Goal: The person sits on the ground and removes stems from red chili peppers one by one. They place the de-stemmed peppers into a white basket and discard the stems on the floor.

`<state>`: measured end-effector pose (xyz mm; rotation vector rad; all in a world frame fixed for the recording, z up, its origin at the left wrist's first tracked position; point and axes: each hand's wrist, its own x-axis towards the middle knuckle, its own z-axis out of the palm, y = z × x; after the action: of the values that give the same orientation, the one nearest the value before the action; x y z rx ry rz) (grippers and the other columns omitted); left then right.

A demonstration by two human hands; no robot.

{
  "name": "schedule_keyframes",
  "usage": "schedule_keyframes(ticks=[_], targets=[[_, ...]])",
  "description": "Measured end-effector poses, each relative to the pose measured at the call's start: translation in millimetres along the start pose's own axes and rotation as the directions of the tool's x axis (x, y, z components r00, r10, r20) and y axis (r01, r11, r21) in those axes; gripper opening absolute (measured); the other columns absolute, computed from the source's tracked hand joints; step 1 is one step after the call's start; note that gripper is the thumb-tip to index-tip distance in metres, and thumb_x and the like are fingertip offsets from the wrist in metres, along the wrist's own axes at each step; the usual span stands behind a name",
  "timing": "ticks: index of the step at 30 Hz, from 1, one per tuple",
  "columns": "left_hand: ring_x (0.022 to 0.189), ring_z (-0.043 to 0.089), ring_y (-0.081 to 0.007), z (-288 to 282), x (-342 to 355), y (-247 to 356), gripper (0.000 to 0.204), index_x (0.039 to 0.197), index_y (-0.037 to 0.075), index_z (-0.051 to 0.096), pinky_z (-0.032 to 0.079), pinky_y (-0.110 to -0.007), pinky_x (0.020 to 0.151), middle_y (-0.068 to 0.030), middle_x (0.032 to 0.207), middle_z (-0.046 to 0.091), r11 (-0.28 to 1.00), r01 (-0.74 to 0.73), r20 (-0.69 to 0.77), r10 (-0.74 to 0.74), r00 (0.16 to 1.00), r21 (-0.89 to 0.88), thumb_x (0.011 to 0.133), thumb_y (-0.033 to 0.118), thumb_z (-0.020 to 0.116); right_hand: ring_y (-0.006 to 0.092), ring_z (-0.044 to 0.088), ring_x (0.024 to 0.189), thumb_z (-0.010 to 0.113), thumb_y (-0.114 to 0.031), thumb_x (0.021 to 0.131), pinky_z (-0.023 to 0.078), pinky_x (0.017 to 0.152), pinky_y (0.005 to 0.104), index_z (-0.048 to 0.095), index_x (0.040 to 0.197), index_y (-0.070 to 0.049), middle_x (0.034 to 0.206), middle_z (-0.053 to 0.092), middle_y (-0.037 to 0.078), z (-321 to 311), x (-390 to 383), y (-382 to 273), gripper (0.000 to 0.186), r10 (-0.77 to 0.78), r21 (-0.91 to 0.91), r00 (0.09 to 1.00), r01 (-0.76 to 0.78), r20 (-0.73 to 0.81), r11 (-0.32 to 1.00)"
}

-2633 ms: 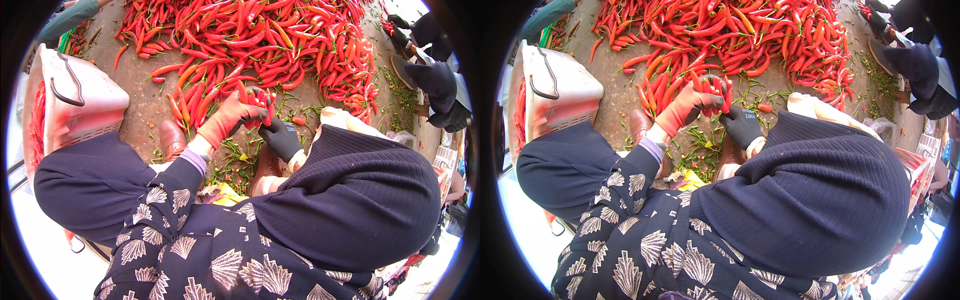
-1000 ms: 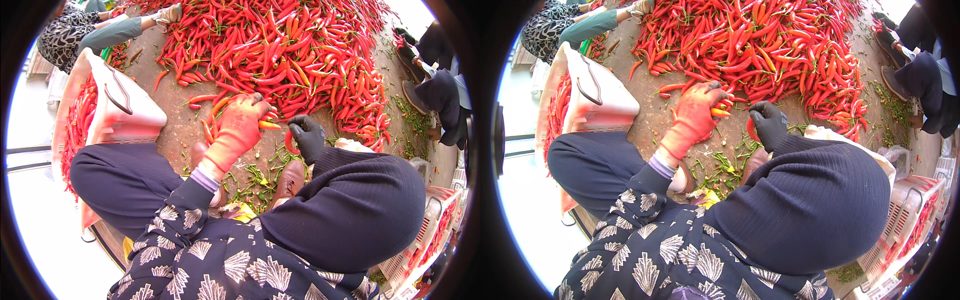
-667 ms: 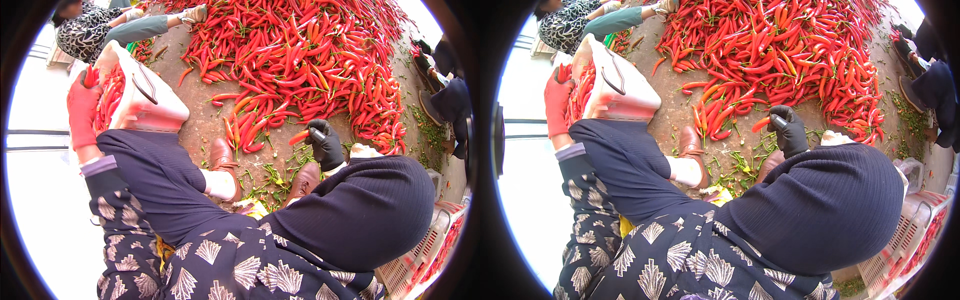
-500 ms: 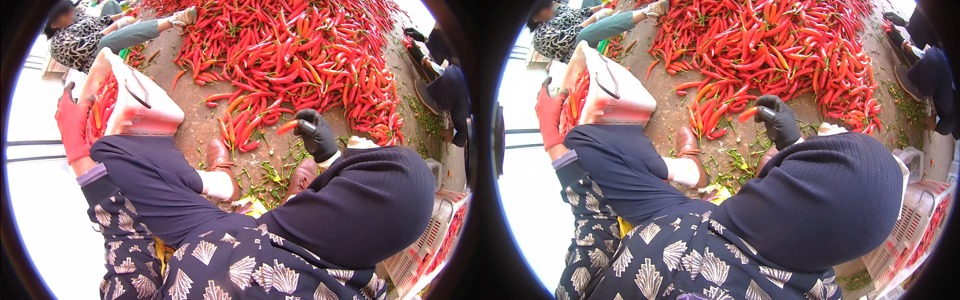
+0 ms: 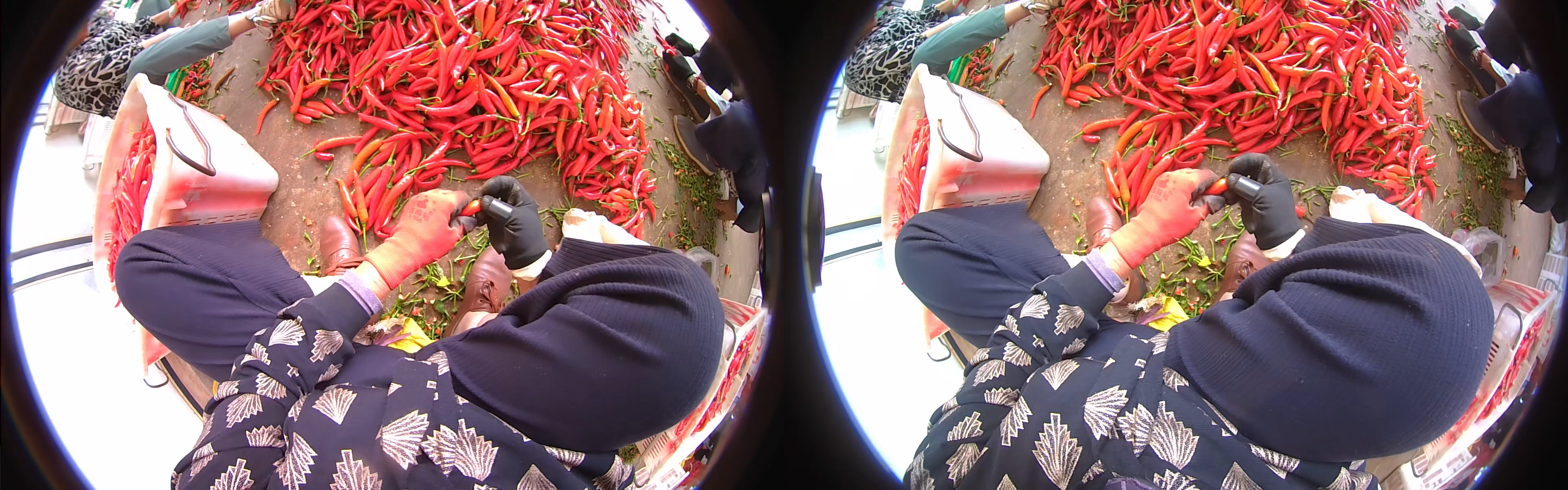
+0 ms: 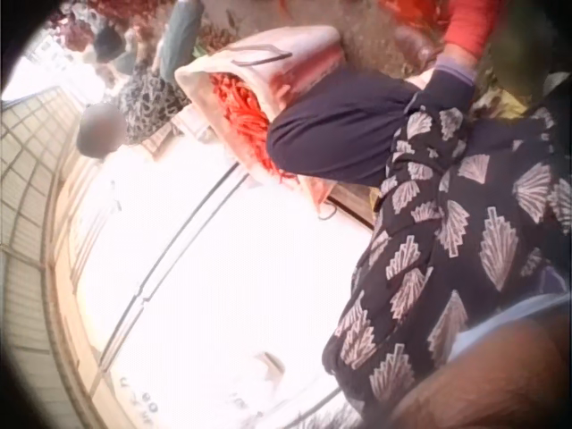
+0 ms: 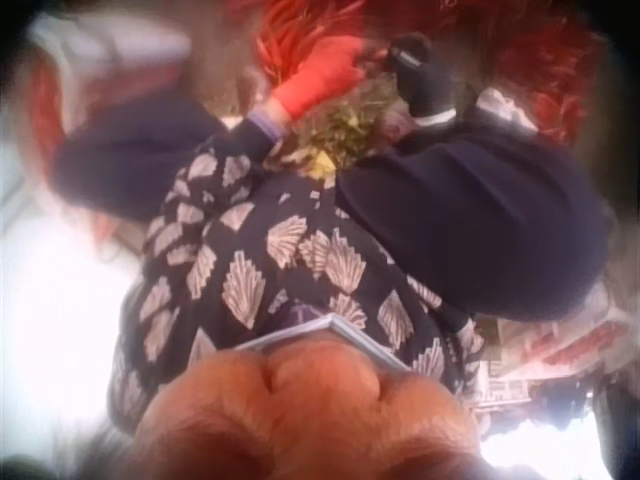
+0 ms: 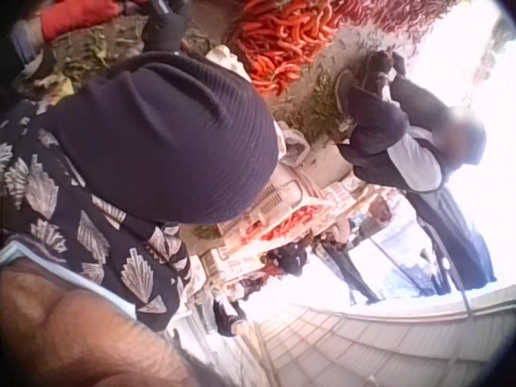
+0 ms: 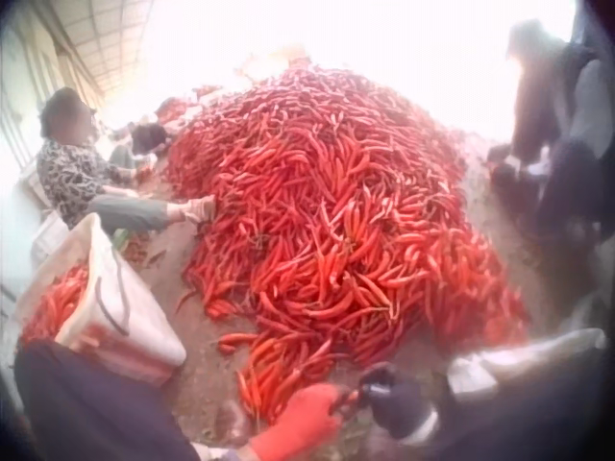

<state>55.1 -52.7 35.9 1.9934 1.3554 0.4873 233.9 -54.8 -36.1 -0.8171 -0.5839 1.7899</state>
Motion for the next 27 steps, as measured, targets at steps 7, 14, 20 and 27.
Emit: schedule_keyframes(ticks=[7, 14, 20, 27], targets=[[0.072, 0.063, -0.0268, -26.0, -5.1, -2.1, 0.022, 0.089, -0.001, 0.063, 0.045, -0.037, 0.066, -0.0178, 0.074, 0.06, 0.987, 0.143, 0.183, -0.128, 0.975, -0.072, 0.08, 0.018, 0.067, 0.0275, 0.068, 0.083, 0.064, -0.005, 0.088, 0.057, 0.07, 0.0404, 0.061, 0.109, -0.011, 0.094, 0.067, 0.009, -4.2, 12.6, 37.2, 0.022, 0.208, 0.453, 0.951, -0.293, 0.228, 0.842], [0.071, 0.058, -0.0127, -37.9, -6.1, -5.7, 0.022, 0.096, 0.0, 0.064, 0.044, -0.028, 0.065, -0.0005, 0.078, 0.062, 0.626, 0.534, 0.518, -0.231, 0.823, -0.569, 0.088, 0.02, 0.063, 0.0249, 0.068, 0.086, 0.063, -0.006, 0.089, 0.056, 0.07, 0.0371, 0.059, 0.113, -0.013, 0.098, 0.067, 0.011, -16.5, 15.3, 58.8, 0.025, 0.289, 0.545, 0.899, -0.43, 0.328, 0.72], [0.078, 0.063, -0.0128, -22.6, -5.8, -37.9, 0.033, 0.106, -0.001, 0.061, 0.049, -0.024, 0.071, -0.0051, 0.085, 0.065, 0.332, 0.453, 0.51, 0.104, 0.854, -0.827, 0.097, 0.03, 0.055, 0.0187, 0.065, 0.09, 0.066, -0.012, 0.084, 0.051, 0.073, 0.0317, 0.064, 0.105, -0.007, 0.1, 0.067, 0.007, -3.3, 5.3, 70.7, 0.021, 0.251, -0.242, 0.968, -0.249, -0.021, 0.938], [0.069, 0.06, -0.0144, -29.8, -0.8, -99.7, 0.015, 0.102, -0.001, 0.06, 0.05, -0.027, 0.064, -0.0068, 0.079, 0.062, 0.031, 0.119, 0.076, -0.61, 0.789, -0.992, 0.091, 0.009, 0.059, 0.0291, 0.062, 0.09, 0.065, -0.015, 0.078, 0.048, 0.075, 0.0416, 0.06, 0.106, -0.012, 0.097, 0.062, 0.009, 24.6, 60.9, 44.1, 0.028, -0.242, -0.876, 0.844, 0.446, 0.479, -0.182]])
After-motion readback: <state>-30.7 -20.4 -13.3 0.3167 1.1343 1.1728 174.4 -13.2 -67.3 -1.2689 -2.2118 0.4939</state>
